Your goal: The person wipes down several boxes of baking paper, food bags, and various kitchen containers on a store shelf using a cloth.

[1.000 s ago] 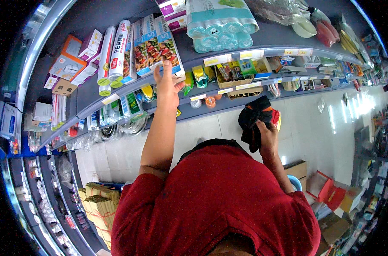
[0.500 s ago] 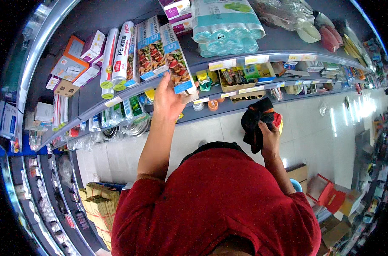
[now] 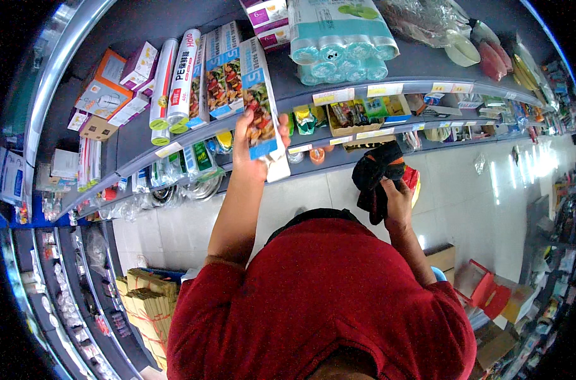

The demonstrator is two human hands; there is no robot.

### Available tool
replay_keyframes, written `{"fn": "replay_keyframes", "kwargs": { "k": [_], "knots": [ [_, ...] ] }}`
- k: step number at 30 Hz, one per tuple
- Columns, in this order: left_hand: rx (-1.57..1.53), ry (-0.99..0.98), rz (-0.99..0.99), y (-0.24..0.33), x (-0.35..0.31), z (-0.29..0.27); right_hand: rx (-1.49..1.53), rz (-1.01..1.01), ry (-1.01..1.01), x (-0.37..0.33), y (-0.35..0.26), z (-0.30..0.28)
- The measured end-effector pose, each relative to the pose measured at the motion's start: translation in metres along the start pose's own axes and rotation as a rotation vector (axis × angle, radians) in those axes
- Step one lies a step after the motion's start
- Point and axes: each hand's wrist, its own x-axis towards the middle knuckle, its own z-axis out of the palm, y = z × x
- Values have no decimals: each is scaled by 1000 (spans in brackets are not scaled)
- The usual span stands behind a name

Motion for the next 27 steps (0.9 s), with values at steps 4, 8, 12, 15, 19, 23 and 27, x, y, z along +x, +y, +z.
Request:
{"fn": "replay_keyframes", "kwargs": {
  "k": [4,8,12,15,19,23,27],
  "knots": [
    [-61,-109,-65,-6,-32,-10,19,31,-12,0,0,-1],
    [-112,-267,-81,-16,-59,-6,15,33,-18,3,-1,4],
    [-154,-252,-137,-20,-80,-14,-48,-39,23,-1,-17,25],
    [-76,-161,-168,-22,-94,-23,-95,-241,-230,1,-29,33],
    [-141,-283,-161,-34,-109,-41,-437,-779,-513,-11,-52,67],
    [346,82,80,-37,-116,-5,-664,-1369,-911,-23,-34,102],
    [-240,75,-155,-39,-127,-30,-664,-1423,-990,-15,-49,153]
  ]
}}
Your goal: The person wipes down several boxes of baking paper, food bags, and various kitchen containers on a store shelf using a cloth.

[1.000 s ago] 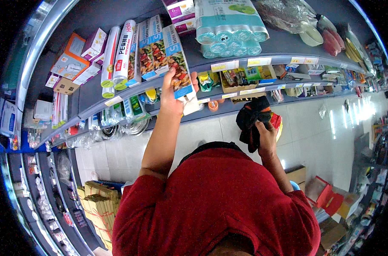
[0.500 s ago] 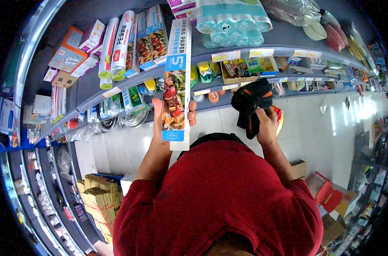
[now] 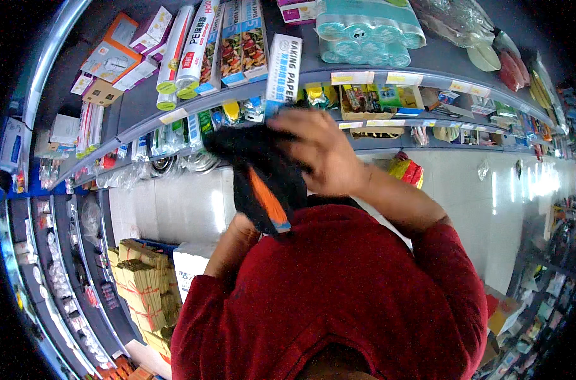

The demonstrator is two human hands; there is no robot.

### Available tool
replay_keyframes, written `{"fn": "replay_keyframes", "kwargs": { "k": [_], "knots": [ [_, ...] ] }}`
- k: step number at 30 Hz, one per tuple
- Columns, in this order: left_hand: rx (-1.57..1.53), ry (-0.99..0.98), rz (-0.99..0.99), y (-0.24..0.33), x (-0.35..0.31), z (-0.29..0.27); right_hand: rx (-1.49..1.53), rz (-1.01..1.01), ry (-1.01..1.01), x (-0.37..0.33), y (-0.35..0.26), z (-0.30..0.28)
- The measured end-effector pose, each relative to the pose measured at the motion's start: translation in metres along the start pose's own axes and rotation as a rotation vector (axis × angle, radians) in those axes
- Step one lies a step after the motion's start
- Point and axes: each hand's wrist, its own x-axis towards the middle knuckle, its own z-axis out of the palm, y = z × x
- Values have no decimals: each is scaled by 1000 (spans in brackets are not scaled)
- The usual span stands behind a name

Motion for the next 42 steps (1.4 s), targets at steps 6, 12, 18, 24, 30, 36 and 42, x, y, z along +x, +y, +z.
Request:
{"fn": "replay_keyframes", "kwargs": {
  "k": [6,12,18,24,30,36,42],
  "knots": [
    [384,58,-8,-14,-33,-8,-438,329,245,42,91,12],
    [239,-157,118,-14,-32,-18,-204,219,107,15,19,33],
    [472,-93,148,0,-29,-18,76,84,142,-11,-7,27],
    [24,-393,-32,-4,-20,-16,43,463,586,27,70,26],
    [160,-291,35,-1,-20,-18,389,535,431,4,24,44],
    [100,-245,29,17,-29,-41,400,-60,98,-33,-14,34],
    [530,-28,111,9,-42,23,57,35,146,-28,2,-34]
  ]
}}
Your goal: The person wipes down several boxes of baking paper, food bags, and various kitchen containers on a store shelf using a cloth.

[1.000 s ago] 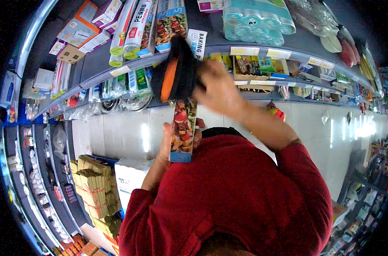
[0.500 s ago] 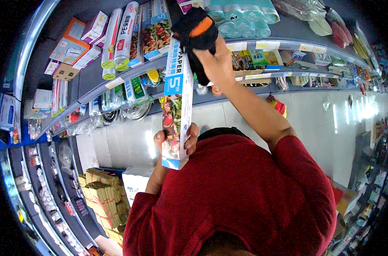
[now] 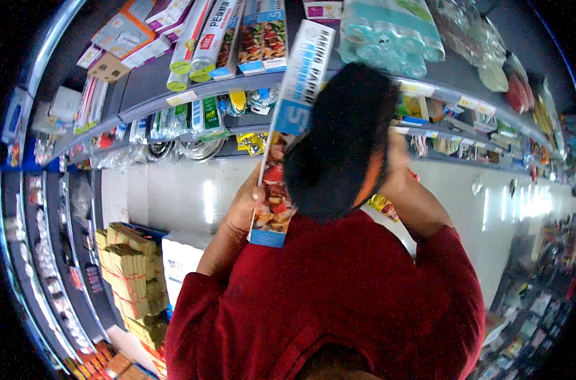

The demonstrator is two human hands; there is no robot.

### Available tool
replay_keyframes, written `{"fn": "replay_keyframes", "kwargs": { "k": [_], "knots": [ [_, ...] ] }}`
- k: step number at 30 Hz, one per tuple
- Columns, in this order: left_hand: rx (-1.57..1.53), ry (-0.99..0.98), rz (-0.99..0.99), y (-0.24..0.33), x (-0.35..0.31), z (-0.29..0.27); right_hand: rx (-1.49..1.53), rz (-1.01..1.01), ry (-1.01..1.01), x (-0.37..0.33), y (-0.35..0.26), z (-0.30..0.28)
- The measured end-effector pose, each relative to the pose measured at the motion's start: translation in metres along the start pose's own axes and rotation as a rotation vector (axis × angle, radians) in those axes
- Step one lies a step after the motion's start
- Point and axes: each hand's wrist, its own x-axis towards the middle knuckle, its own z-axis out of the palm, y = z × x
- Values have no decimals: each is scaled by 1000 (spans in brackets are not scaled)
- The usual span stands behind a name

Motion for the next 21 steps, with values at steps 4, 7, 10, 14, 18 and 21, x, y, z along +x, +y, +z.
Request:
{"fn": "replay_keyframes", "kwargs": {
  "k": [4,7,10,14,18,21],
  "knots": [
    [144,-9,12,1,0,5,-441,-59,134,60,-7,-36],
    [287,-13,39,5,1,4,-620,-130,112,107,-8,-39],
    [404,-37,45,15,-1,17,-747,-310,-195,139,-7,-21],
    [387,-56,28,17,-5,23,-674,-232,-799,143,-31,11],
    [281,-33,-103,5,-9,8,-385,-217,-971,120,-44,33],
    [186,4,-86,3,-8,3,-72,-53,-796,111,-44,46]
  ]
}}
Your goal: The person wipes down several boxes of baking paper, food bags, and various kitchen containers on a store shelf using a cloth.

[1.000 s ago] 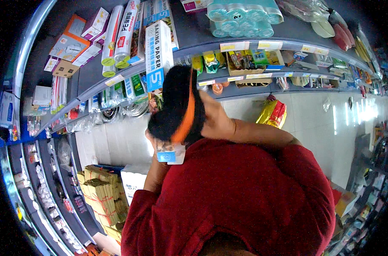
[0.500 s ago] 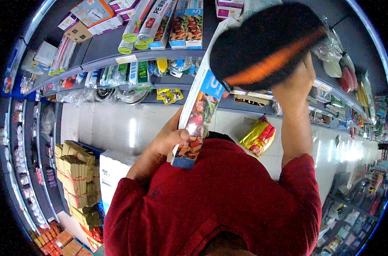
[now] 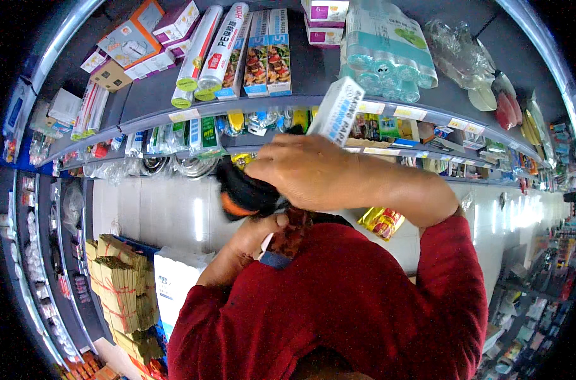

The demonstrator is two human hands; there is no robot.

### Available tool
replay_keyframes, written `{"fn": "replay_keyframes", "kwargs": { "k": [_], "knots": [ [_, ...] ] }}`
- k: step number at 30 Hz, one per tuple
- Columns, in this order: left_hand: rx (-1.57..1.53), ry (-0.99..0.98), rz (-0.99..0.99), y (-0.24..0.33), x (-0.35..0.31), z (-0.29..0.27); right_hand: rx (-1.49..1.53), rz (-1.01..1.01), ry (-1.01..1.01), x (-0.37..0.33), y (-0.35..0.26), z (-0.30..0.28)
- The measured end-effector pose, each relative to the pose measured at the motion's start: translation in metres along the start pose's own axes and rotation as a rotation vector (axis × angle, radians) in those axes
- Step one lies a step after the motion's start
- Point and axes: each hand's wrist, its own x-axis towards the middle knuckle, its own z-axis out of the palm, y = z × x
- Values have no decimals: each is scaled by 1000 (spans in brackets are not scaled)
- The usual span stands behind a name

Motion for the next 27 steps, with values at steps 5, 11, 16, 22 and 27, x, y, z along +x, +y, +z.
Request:
{"fn": "replay_keyframes", "kwargs": {
  "k": [5,11,16,22,27],
  "knots": [
    [-128,-15,80,6,9,-10,521,45,472,-8,-15,-9],
    [-197,-35,143,9,48,-35,822,516,936,-65,-7,-13],
    [-124,-62,304,41,94,-19,833,735,1032,-122,12,14],
    [-288,-9,275,41,128,-7,768,958,1140,-181,16,45],
    [-455,-214,239,26,137,-5,800,1009,1289,-209,13,61]
  ]
}}
